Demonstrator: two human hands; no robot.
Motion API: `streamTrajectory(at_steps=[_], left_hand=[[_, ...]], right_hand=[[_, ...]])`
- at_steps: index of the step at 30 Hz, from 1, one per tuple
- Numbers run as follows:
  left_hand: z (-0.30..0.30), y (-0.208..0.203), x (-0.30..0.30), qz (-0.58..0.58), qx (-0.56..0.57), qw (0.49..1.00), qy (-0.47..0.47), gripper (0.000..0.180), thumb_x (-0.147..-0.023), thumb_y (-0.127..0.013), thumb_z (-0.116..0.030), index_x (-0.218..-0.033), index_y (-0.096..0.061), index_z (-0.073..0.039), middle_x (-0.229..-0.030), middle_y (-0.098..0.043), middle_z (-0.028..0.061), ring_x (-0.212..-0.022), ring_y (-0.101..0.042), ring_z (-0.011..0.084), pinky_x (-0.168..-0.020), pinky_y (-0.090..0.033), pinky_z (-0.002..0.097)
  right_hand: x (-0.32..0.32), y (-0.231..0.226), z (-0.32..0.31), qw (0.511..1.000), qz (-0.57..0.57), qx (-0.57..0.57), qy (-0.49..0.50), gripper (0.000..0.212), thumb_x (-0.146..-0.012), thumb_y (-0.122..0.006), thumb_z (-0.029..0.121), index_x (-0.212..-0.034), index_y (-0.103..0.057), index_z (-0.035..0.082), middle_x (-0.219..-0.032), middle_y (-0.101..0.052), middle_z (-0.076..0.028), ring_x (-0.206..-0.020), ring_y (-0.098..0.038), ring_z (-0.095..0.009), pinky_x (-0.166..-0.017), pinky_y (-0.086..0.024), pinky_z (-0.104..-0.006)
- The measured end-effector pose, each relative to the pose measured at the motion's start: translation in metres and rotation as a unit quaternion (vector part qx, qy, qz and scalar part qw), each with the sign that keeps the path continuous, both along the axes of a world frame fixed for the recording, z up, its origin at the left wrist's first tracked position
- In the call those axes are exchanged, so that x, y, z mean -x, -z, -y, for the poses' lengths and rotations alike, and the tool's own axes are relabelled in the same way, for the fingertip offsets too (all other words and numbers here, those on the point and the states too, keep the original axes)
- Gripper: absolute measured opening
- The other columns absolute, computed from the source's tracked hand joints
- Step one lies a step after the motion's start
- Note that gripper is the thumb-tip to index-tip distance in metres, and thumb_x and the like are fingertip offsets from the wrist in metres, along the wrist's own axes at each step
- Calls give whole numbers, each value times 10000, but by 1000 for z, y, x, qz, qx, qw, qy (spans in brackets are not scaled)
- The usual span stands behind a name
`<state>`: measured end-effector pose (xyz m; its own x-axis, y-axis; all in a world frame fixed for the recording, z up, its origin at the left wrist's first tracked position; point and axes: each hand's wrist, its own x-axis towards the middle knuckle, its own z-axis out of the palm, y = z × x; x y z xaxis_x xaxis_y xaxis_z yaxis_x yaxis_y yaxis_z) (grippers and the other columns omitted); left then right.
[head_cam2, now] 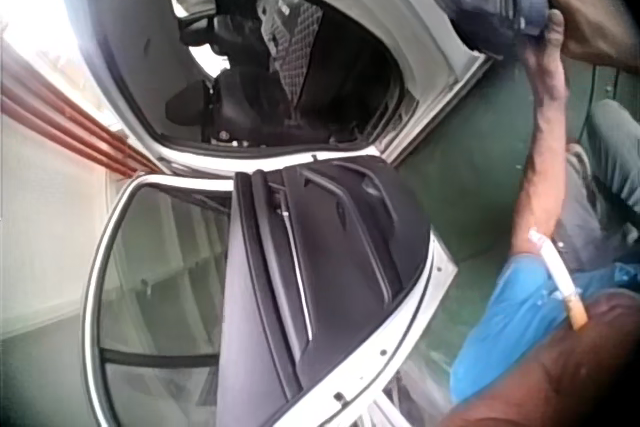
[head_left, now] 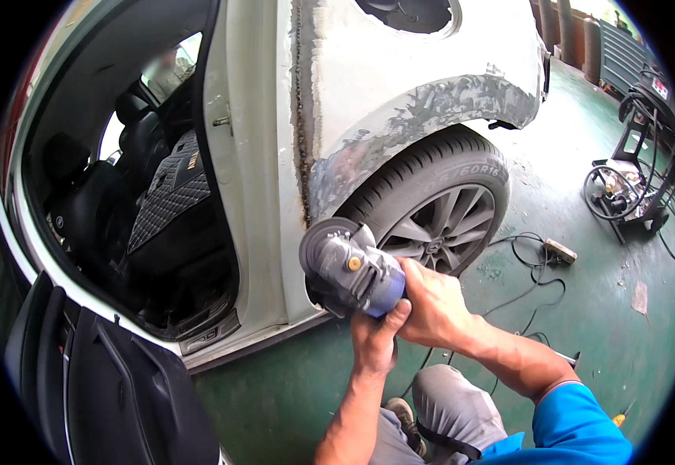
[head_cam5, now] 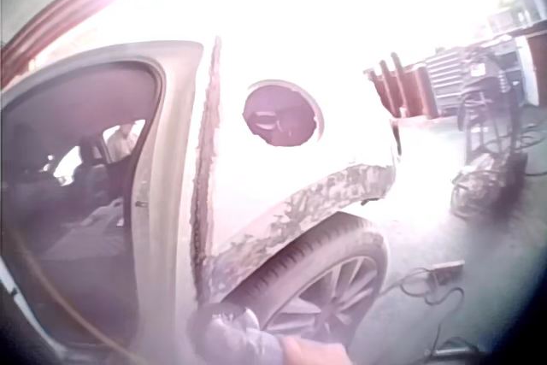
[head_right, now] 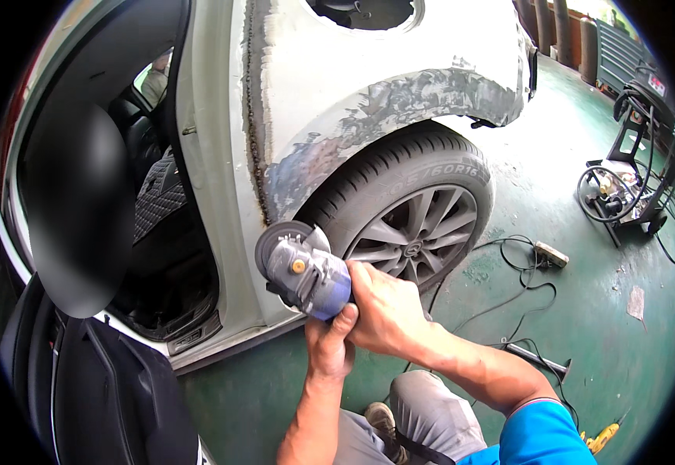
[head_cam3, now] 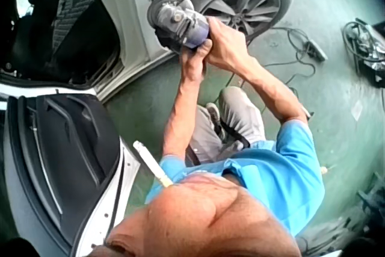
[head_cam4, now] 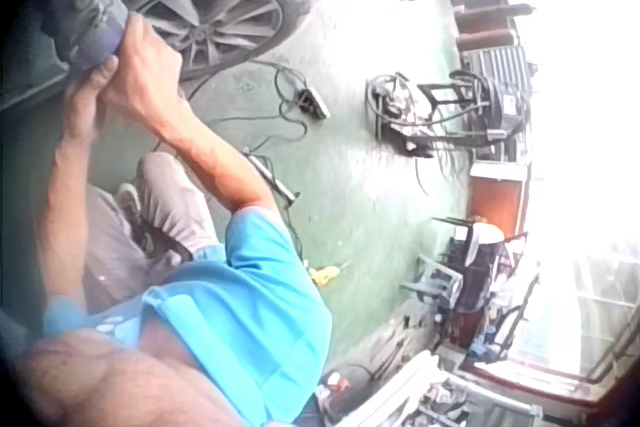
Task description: The person uses an angle grinder to smooth a seam on the front fender of a white car. The person moves the grinder along the seam from the top of the fender down toward the wheel arch, creating sparks as the tool removes material.
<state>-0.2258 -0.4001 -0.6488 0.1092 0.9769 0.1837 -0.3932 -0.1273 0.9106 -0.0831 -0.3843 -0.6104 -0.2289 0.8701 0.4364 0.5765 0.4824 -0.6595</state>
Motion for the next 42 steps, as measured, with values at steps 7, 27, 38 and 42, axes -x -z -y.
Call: streamTrajectory(at_steps=[7, 27, 38, 42], left_hand=[[-13, -41, -23, 25, -30, 999, 22, 592, -962, -753, -272, -1429, -520, 8, -1417, -569, 88, -1317, -532, 220, -1164, -371, 404], [-53, -56, -33, 95, -73, 992, 50, 638, -1030, -667, -280, -1521, -401, 31, -1503, -507, 139, -1385, -503, 245, -1192, -372, 422], [-55, -86, -32, 101, -81, 991, 18, 580, -1015, -701, -269, -1454, -506, 58, -1429, -577, 156, -1320, -544, 234, -1152, -389, 383], [-69, -103, -30, 68, -62, 994, 66, 555, -1010, -702, -239, -1452, -516, 40, -1424, -583, 146, -1323, -546, 226, -1161, -385, 388]], right_hand=[[-19, -43, -12, 995, 49, -82, 17, 404, -742, -717, 175, -1036, -507, -5, -904, -672, -219, -812, -701, -437, -667, -559, -519], [-21, -105, -33, 982, 181, -52, 24, 355, -750, -692, 138, -984, -502, -49, -851, -679, -262, -777, -697, -478, -660, -552, -538], [-15, -128, -36, 985, 165, -41, 32, 345, -747, -692, 142, -956, -504, -57, -765, -671, -288, -754, -674, -504, -668, -540, -553], [-21, -140, -42, 988, 133, -61, 46, 349, -758, -689, 153, -967, -510, -62, -772, -675, -284, -761, -677, -503, -674, -543, -549]])
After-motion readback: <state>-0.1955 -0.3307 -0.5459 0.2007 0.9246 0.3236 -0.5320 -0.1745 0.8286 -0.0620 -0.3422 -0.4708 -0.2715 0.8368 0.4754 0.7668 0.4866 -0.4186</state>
